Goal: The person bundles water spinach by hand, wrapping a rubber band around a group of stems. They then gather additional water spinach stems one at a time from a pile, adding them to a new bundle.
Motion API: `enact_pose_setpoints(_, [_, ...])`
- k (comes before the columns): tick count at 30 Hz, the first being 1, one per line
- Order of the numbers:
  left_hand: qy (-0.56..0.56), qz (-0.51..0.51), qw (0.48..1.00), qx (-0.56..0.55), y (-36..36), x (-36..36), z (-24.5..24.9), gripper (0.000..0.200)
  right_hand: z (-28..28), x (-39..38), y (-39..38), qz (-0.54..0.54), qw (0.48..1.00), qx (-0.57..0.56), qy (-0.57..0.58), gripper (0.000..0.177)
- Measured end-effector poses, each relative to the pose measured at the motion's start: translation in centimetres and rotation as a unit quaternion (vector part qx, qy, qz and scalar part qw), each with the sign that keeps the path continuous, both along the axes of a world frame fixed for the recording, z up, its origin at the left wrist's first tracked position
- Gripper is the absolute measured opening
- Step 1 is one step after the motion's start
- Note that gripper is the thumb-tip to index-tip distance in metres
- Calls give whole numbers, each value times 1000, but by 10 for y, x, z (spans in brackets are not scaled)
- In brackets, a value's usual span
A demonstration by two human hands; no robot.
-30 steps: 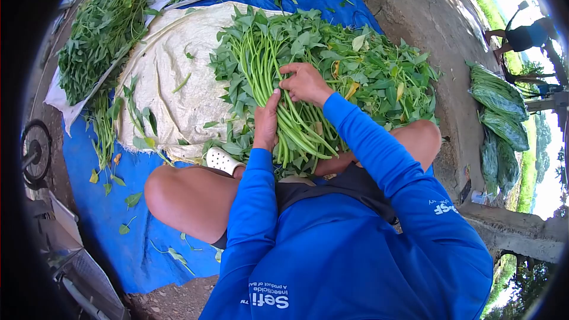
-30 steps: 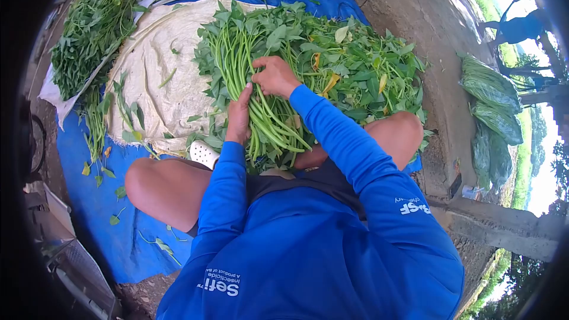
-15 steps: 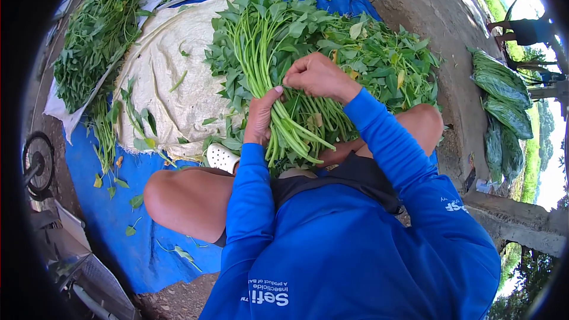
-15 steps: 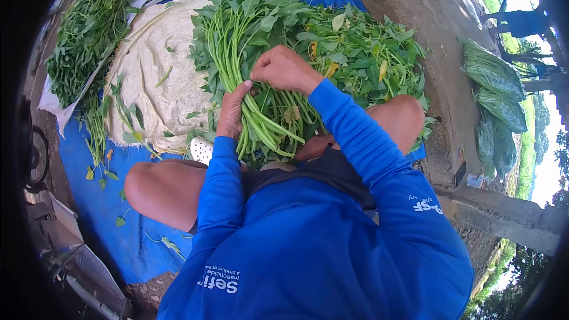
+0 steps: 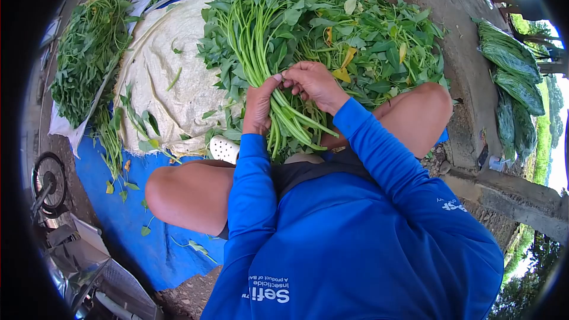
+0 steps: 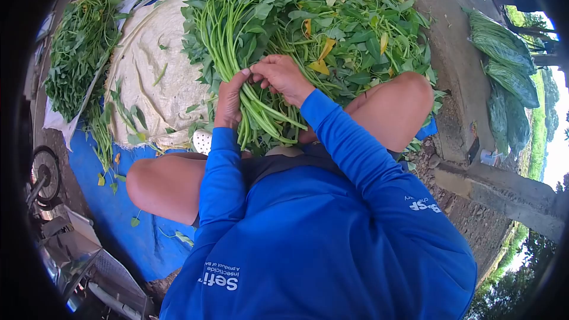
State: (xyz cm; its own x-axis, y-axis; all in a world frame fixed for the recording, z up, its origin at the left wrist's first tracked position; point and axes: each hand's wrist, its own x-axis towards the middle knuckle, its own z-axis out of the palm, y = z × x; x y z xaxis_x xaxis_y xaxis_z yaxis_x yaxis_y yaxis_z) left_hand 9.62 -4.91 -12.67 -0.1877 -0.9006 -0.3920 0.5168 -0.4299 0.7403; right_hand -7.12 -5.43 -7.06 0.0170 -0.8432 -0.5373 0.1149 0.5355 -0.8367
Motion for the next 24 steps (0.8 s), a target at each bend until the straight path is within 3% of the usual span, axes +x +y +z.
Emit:
enact_pose_setpoints(7, [-14,-33,999,-31,3,-3,-2,27,-2,-3,-6,40,999,4,29,21])
enact_pose_setpoints(10, [-29,-53,997,-40,5,-4,-2,33,-17,-12,-5,43,998,20,-36,18])
enact_pose_setpoints(14, [-2,-21,1000,8,4,-4,0,26,-16,-10,21,-47,991,38,-123,16])
enact_pose_setpoints(20, [26,53,995,85,3,-5,2,19,-21,-17,48,-124,936,0,-329,16])
enact_pose_setpoints(24, [-6,131,989,65,-8,2,-2,21,-16,-39,67,-25,975,22,-220,15])
